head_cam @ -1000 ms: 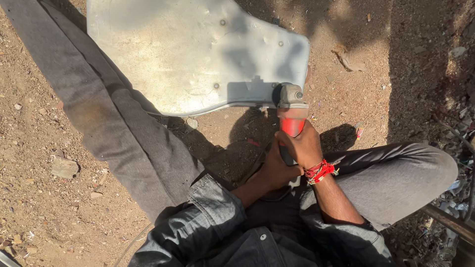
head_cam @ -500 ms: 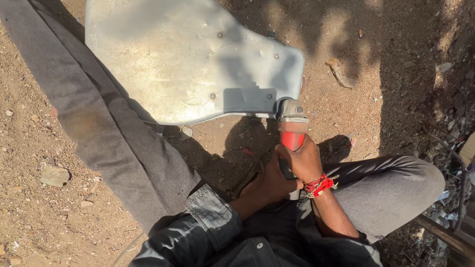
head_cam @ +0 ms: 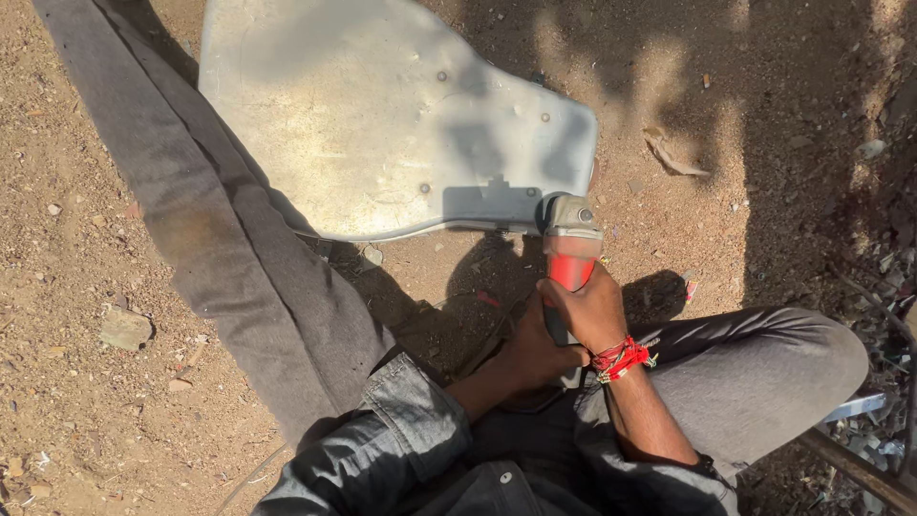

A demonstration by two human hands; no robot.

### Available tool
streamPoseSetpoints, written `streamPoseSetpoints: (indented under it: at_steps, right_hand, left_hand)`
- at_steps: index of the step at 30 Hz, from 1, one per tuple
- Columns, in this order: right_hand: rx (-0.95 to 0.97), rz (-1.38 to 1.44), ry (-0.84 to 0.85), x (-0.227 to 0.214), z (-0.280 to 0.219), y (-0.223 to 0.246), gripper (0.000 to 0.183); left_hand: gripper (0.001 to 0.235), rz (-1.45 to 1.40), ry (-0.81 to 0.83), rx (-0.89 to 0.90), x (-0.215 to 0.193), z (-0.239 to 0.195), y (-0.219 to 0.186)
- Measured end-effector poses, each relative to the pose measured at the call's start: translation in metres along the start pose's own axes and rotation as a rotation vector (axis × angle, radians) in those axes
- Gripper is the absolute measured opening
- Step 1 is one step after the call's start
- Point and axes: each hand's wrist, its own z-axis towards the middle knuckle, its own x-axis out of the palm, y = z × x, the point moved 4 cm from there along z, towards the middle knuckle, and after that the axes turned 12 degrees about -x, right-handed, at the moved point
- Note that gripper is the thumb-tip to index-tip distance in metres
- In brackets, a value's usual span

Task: The person uses an angle grinder to smooth the edges of a metal casing, turning the casing over to work on different sides while handling small metal plates on the ground.

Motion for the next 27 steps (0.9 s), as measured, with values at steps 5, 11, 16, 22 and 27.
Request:
streamPoseSetpoints:
  at_steps: [5, 11, 16, 22, 27]
  right_hand:
    - [0.025, 0.020, -0.018, 0.006, -0.005, -0.020, 0.052]
    - [-0.046, 0.021, -0.007, 0.006, 0.001, -0.021, 0.051]
    - [-0.034, 0.042, 0.106, 0.015, -0.004, -0.007, 0.048]
    - [0.021, 0.012, 0.023, 0.010, -0.003, -0.001, 0.046]
    - [0.023, 0.021, 0.000, 0.004, -0.002, -0.018, 0.051]
  left_hand:
    - [0.093, -0.028, -0.015, -0.030, 0.007, -0.003, 0.016]
    - [0.090, -0.170, 0.026, 0.013, 0.008, -0.002, 0.007]
    - [0.090, -0.119, -0.039, 0.028, 0.002, -0.016, 0.002]
    - [0.090, 0.011, -0.041, -0.011, -0.005, -0.009, -0.004]
    - [0.087, 0.020, -0.086, 0.095, 0.009, -0.005, 0.003]
